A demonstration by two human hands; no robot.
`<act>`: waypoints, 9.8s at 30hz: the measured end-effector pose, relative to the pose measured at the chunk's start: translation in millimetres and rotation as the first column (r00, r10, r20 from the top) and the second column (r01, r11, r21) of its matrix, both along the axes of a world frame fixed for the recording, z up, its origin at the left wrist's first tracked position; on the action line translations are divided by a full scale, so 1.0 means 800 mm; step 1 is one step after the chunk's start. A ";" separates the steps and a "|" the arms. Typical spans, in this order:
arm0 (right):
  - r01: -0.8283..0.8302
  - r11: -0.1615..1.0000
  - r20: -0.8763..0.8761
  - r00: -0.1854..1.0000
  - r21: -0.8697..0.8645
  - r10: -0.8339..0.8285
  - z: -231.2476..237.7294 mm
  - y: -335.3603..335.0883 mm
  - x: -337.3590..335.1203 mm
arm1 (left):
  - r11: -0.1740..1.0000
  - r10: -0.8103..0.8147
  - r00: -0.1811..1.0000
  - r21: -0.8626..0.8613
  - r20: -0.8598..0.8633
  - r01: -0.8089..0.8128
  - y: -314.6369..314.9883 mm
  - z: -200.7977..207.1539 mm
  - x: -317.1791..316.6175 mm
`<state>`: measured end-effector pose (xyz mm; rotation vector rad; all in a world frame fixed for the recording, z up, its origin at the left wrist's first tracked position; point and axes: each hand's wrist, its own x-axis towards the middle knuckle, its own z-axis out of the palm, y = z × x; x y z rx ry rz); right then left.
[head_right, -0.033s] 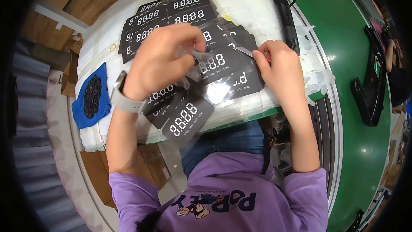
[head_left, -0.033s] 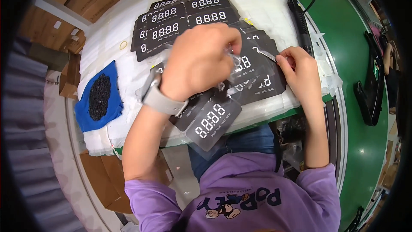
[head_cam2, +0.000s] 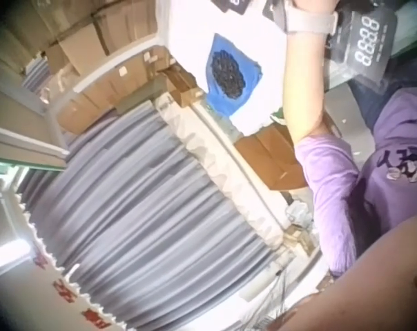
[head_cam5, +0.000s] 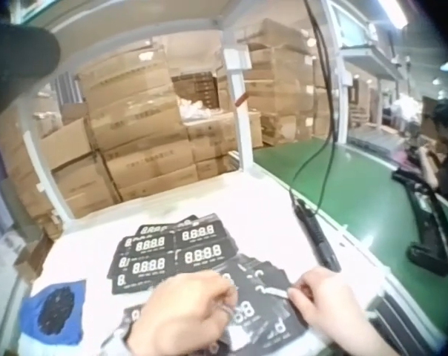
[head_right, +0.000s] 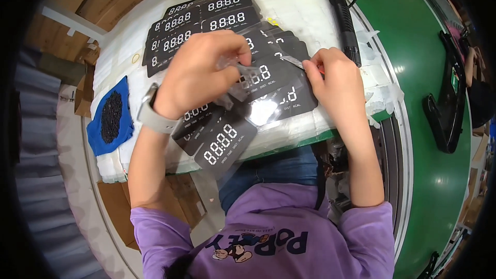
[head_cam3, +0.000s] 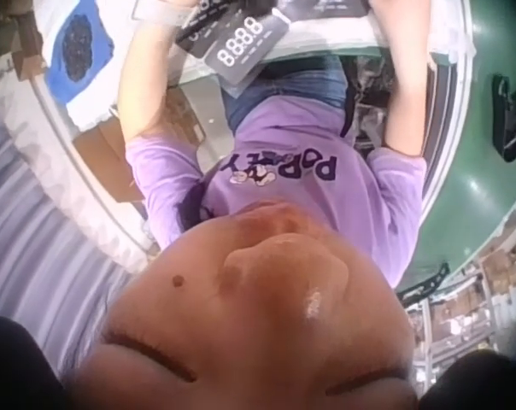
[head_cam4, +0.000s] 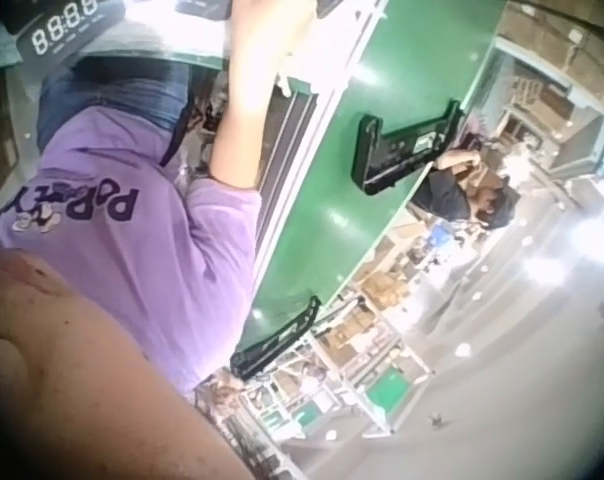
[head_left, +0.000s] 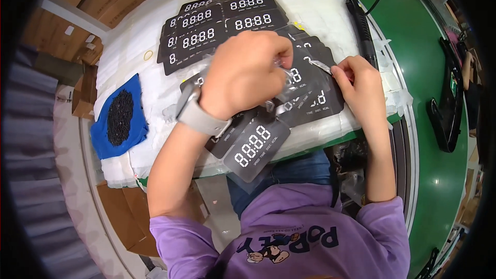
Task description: Peeling off the protective plastic film from digital display panels using a small tool.
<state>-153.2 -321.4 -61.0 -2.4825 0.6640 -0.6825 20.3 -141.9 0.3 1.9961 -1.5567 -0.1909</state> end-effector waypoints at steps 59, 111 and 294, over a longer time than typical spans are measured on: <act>-0.130 0.980 0.222 0.970 0.149 0.095 0.007 -0.033 0.052 | 0.980 -0.176 0.984 -0.095 -0.008 0.174 0.009 0.004 -0.024; 0.108 0.988 -0.136 0.983 -0.112 -0.123 -0.043 -0.060 0.271 | 0.714 0.278 0.944 -0.620 -0.177 -0.326 0.079 -0.036 0.124; -0.529 0.753 0.108 0.839 0.392 0.534 0.007 0.056 0.045 | 0.662 0.545 0.677 -0.242 -0.495 -0.709 0.320 0.001 0.024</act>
